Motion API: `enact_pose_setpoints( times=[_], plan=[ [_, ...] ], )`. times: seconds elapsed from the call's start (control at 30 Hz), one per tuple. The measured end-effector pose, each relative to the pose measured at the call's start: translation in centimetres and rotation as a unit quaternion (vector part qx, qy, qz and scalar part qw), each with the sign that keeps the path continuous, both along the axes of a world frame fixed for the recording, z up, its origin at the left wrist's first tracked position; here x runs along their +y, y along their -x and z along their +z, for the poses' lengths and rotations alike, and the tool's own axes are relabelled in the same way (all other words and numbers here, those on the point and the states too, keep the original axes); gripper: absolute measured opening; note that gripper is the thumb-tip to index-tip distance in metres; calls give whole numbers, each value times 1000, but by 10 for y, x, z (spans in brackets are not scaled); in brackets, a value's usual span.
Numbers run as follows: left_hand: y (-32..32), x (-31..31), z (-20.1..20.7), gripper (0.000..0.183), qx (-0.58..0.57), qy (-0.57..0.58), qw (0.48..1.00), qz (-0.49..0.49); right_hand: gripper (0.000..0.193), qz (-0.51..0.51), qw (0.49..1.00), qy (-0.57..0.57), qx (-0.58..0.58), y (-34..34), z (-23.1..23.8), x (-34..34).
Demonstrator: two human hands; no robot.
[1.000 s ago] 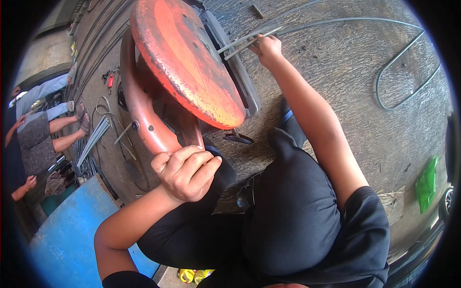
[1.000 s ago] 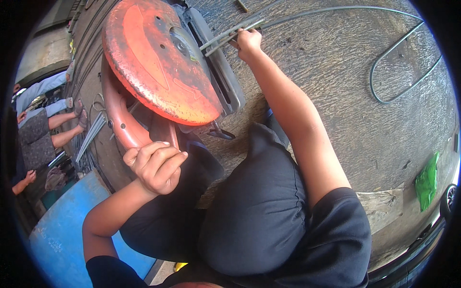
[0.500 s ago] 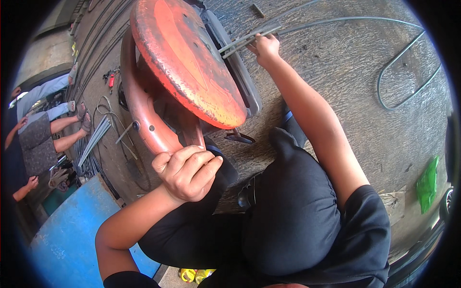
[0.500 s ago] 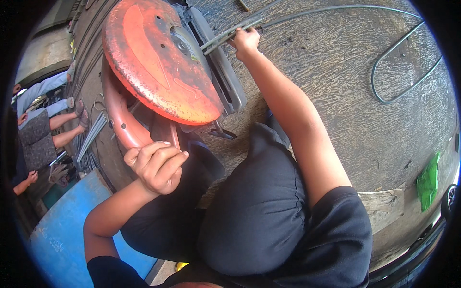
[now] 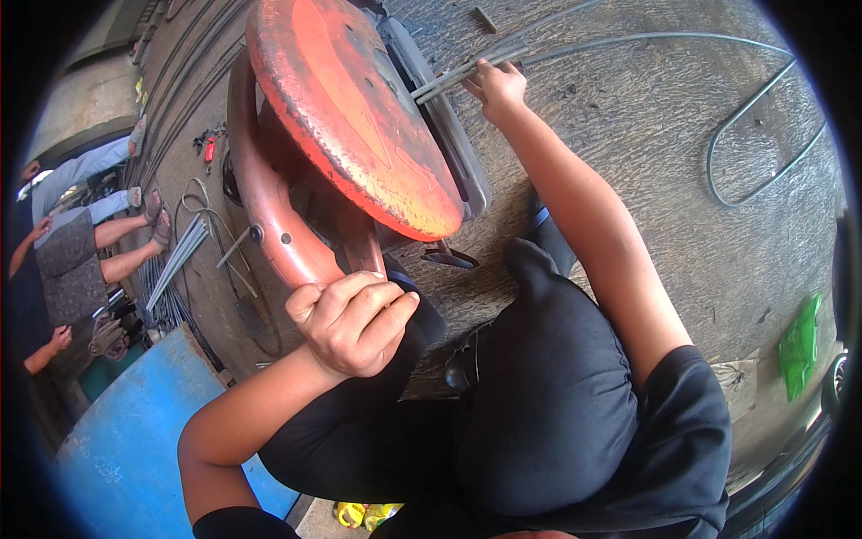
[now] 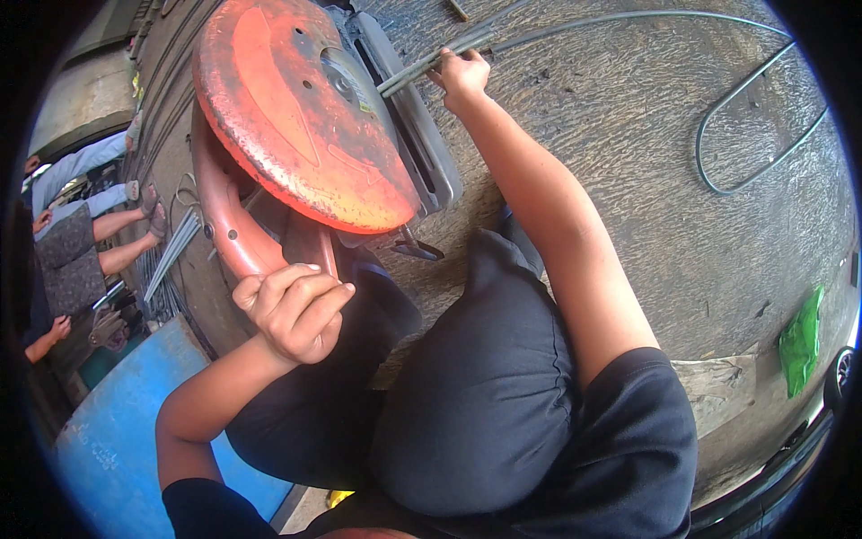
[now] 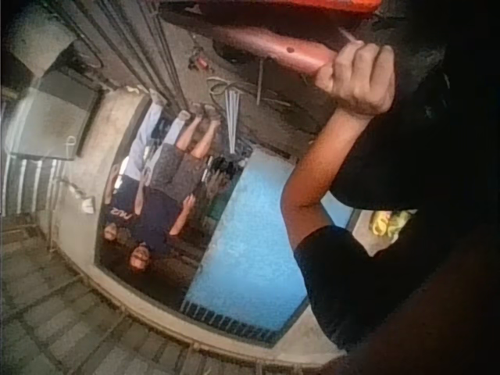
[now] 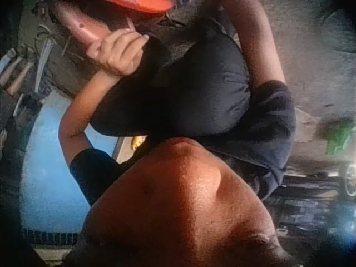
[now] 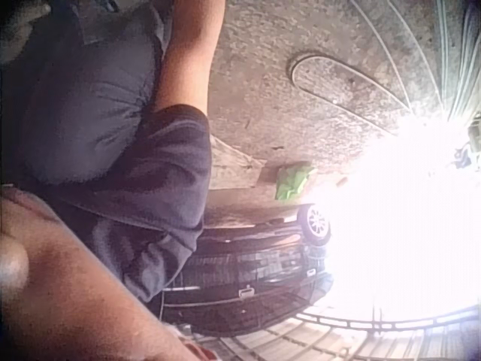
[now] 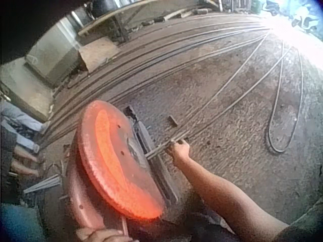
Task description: Cut long metal pipes into smaller segments using a metal chop saw.
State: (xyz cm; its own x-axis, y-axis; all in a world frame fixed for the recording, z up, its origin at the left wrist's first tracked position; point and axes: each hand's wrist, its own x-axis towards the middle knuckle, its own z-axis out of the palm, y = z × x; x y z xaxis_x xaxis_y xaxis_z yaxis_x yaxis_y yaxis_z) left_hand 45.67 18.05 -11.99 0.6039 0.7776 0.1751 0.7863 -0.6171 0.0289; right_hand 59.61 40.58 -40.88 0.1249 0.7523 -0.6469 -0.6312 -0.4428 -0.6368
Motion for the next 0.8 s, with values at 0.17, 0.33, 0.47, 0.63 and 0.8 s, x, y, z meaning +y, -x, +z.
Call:
enact_pose_setpoints(
  times=[0.17,0.33,0.47,0.63,0.8],
  plan=[
    [0,0,0,10,-2,2,1000,1,20,-15,1000,9,22,-1,9,-1],
    [0,0,0,9,-6,0,1000,5,26,-31,999,23,31,-3,8,1],
    [-1,0,0,9,-4,0,1000,0,24,-34,998,13,49,-1,2,3],
    [-1,1,1,10,0,-6,1000,1,24,-33,998,-8,54,-1,-3,2],
    [-2,2,2,10,0,-6,1000,-3,21,-18,999,-3,30,0,-3,2]
  ],
)
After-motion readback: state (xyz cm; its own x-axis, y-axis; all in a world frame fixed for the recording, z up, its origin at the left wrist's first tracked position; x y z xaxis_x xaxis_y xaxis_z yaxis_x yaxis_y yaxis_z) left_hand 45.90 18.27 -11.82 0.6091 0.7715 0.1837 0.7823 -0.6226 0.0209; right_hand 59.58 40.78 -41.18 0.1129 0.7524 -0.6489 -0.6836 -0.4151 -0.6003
